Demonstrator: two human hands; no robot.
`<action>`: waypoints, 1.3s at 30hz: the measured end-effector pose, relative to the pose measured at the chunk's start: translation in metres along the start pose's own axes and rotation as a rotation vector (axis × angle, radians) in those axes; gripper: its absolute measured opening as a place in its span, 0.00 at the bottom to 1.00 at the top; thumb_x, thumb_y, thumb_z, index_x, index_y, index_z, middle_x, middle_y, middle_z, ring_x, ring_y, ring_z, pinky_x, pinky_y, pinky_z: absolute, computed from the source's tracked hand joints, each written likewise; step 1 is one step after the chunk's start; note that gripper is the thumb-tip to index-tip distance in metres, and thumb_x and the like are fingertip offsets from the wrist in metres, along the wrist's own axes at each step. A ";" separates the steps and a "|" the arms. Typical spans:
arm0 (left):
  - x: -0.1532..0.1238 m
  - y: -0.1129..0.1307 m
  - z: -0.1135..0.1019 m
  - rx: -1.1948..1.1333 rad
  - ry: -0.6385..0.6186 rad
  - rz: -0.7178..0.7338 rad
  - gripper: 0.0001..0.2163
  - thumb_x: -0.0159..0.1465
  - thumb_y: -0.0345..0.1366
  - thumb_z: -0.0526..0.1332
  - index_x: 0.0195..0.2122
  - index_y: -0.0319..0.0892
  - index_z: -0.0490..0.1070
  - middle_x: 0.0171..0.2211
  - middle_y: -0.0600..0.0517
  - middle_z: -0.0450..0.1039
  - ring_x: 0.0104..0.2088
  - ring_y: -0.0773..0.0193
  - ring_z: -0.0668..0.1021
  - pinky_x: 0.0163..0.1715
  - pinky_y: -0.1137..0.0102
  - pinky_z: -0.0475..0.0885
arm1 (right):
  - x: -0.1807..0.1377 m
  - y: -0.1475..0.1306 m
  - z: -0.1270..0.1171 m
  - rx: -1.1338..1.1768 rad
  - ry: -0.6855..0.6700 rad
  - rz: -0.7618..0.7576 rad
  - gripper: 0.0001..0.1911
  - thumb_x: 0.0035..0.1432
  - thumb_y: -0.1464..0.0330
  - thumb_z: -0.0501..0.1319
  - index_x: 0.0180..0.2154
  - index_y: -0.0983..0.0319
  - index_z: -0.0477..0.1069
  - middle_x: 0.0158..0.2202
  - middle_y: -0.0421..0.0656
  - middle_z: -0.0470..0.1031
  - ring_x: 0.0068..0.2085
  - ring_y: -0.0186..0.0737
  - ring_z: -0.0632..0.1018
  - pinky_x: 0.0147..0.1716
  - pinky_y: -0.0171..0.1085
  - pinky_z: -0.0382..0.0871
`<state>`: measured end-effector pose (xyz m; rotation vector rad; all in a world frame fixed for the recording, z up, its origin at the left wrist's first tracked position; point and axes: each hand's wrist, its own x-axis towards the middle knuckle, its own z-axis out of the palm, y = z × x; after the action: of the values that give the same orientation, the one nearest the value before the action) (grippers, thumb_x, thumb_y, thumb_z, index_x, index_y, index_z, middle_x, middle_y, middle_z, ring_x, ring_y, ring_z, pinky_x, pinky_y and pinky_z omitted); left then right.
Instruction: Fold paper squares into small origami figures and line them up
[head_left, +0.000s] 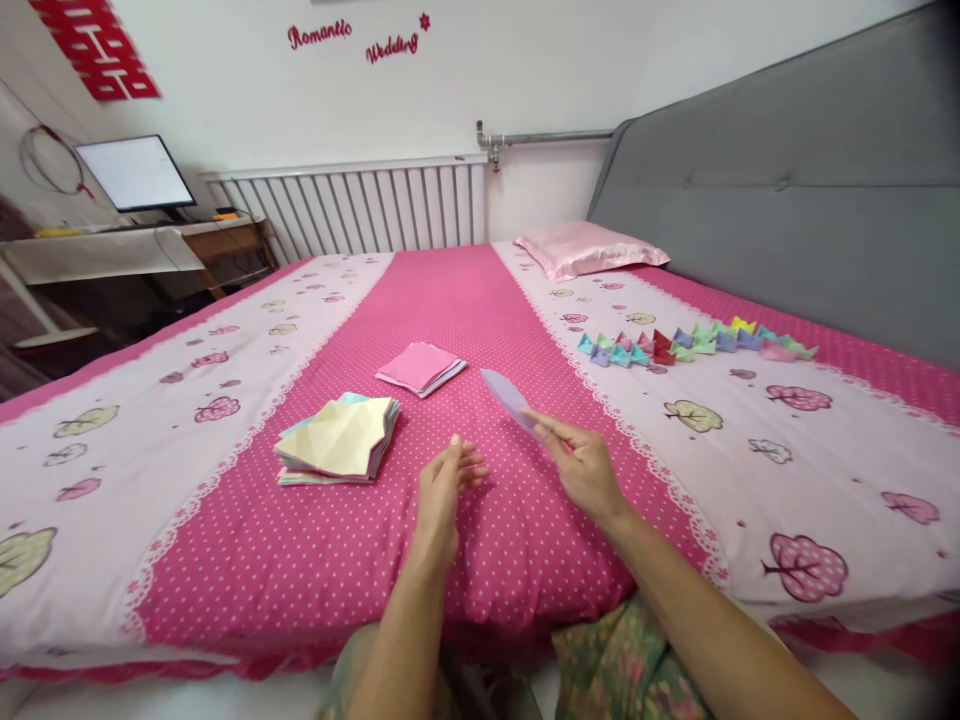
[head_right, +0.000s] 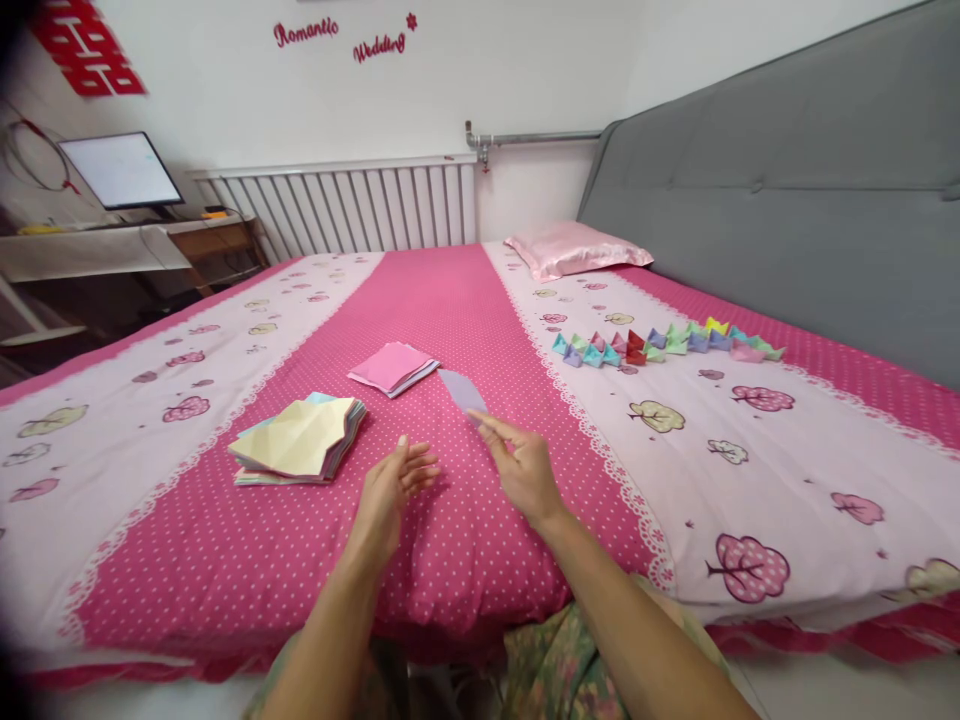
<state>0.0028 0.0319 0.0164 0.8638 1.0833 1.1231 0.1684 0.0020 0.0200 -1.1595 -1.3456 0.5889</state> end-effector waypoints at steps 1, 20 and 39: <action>-0.002 0.002 0.003 -0.098 -0.092 -0.090 0.22 0.56 0.51 0.56 0.37 0.34 0.71 0.33 0.43 0.74 0.30 0.63 0.76 0.34 0.69 0.71 | -0.002 -0.001 0.003 -0.067 -0.078 -0.089 0.15 0.59 0.66 0.53 0.47 0.55 0.70 0.48 0.40 0.72 0.52 0.40 0.70 0.53 0.42 0.59; -0.007 0.015 -0.006 -0.309 -0.211 -0.269 0.10 0.61 0.26 0.53 0.41 0.30 0.69 0.30 0.45 0.77 0.29 0.63 0.79 0.36 0.70 0.75 | -0.008 0.005 0.005 -0.550 -0.284 -0.565 0.15 0.55 0.72 0.57 0.43 0.53 0.73 0.52 0.41 0.69 0.54 0.46 0.64 0.49 0.49 0.60; -0.013 0.004 -0.003 -0.283 -0.576 -0.144 0.15 0.56 0.37 0.62 0.43 0.37 0.71 0.47 0.45 0.71 0.47 0.59 0.73 0.50 0.66 0.65 | -0.009 0.002 0.013 -0.151 -0.162 0.028 0.08 0.52 0.65 0.59 0.28 0.61 0.75 0.40 0.45 0.75 0.40 0.42 0.75 0.39 0.39 0.67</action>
<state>-0.0018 0.0206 0.0219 0.7988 0.4869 0.8075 0.1553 -0.0014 0.0118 -1.2765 -1.5353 0.6206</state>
